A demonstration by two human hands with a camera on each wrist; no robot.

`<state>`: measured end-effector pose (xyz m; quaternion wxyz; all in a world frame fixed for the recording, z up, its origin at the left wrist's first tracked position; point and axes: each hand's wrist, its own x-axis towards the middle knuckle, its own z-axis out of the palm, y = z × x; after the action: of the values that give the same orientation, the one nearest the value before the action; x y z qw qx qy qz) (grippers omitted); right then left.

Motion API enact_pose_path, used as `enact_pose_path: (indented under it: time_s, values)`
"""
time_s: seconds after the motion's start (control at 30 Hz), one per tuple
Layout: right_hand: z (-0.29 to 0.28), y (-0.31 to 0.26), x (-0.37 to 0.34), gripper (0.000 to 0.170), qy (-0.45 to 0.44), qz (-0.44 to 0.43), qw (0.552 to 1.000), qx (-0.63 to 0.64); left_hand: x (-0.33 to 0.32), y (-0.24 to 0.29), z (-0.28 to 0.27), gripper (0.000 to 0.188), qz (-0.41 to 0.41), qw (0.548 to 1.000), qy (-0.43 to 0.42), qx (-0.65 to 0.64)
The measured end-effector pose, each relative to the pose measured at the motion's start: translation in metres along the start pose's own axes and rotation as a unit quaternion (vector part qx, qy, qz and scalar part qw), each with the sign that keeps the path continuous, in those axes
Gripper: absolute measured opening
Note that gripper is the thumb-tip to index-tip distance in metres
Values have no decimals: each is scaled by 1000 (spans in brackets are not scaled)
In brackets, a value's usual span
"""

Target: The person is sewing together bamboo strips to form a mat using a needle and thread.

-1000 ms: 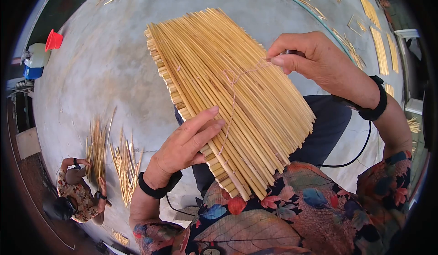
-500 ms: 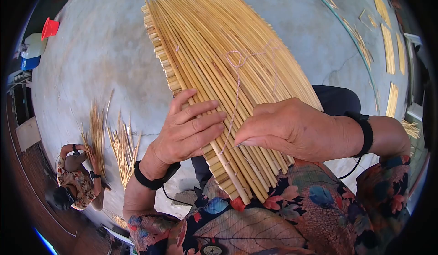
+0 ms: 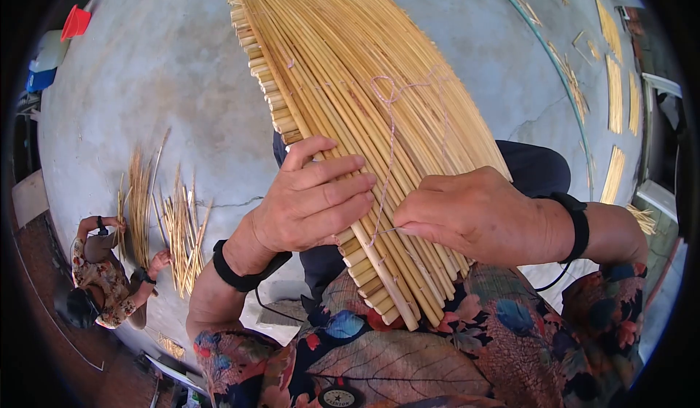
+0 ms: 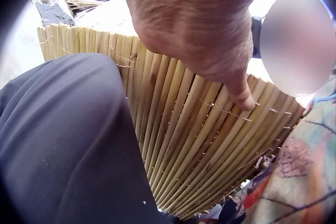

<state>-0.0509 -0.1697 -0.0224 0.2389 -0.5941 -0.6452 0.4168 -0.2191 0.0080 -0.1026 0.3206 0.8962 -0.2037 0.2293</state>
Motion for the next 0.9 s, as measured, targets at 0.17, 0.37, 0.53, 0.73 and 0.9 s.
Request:
enact_pose_path:
  time_s: [0.17,0.37,0.53,0.73,0.9]
  values:
    - [-1,-3,-2,9,27,10,999,15,6,-1,1,36,-7,1000,23,-10]
    - [-11,-5,0,12,-40,-15,999,-28,2,0,1,33,-15,1000,19,-7]
    - [-19,-13,-3,16,-64,8,997,-42,5,2,-1,26,-30,999,15,-8]
    - [-23,-14,-1,19,-88,4,996,-16,7,4,-1,17,-40,999,33,-4]
    - [-22,-14,0,19,-107,14,994,22,7,8,-2,15,-65,998,25,-7]
